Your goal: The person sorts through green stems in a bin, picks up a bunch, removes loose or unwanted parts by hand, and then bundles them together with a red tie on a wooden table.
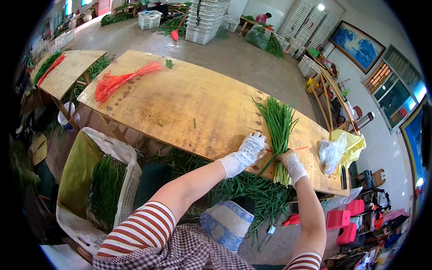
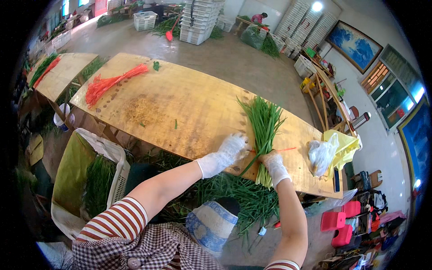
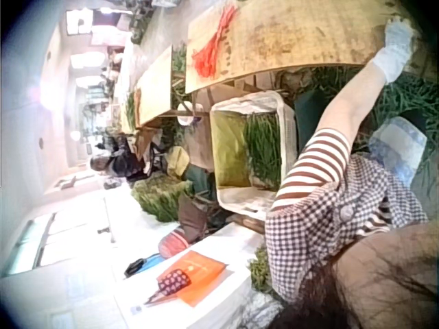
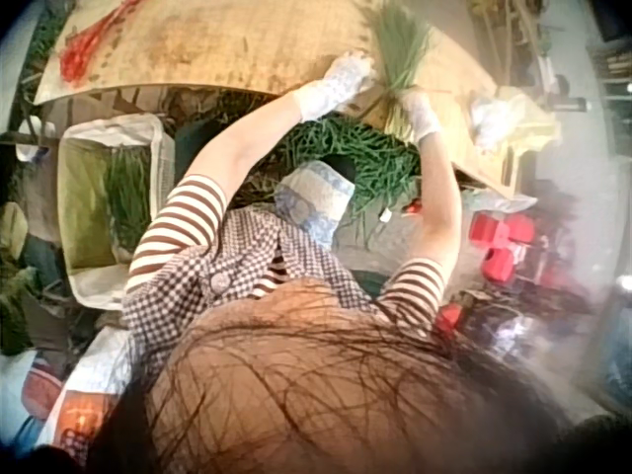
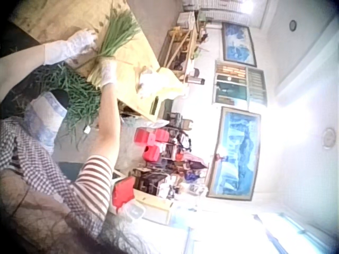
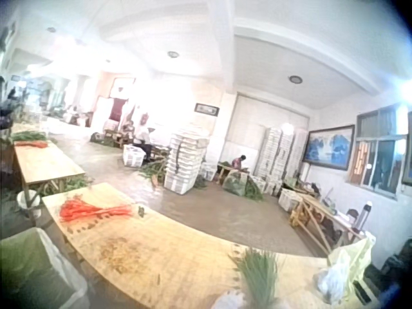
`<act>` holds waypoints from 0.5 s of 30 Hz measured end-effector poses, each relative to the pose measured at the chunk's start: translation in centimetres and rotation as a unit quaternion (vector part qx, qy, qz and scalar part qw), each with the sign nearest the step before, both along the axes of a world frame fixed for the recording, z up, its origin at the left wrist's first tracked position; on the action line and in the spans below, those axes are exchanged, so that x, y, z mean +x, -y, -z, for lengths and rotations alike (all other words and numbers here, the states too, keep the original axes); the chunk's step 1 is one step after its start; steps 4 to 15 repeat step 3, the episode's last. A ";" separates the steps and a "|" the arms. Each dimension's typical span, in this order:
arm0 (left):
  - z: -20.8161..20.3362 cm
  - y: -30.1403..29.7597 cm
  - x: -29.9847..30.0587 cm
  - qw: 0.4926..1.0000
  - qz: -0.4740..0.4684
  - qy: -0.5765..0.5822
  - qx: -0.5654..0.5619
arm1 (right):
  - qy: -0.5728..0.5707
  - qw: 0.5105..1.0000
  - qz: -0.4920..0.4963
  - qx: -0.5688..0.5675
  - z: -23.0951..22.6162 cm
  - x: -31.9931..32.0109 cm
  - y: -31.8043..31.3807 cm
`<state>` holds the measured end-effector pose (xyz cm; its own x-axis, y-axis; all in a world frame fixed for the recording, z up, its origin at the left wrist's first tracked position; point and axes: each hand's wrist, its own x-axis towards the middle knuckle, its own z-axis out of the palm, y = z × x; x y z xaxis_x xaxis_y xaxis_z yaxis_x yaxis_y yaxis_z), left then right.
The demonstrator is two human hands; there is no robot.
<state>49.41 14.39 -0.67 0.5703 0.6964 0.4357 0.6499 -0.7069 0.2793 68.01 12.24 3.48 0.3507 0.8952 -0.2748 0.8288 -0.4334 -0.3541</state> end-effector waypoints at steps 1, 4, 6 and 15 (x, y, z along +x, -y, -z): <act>-0.5 0.9 0.1 0.999 -0.023 0.046 -0.015 | 0.039 0.999 0.016 0.004 0.2 -0.4 0.1; -1.1 1.9 -0.1 0.994 -0.049 0.091 -0.029 | 0.076 0.997 0.028 0.010 0.3 -1.2 0.2; -1.1 1.9 -0.1 0.994 -0.049 0.091 -0.029 | 0.076 0.997 0.028 0.010 0.3 -1.2 0.2; -1.1 1.9 -0.1 0.994 -0.049 0.091 -0.029 | 0.076 0.997 0.028 0.010 0.3 -1.2 0.2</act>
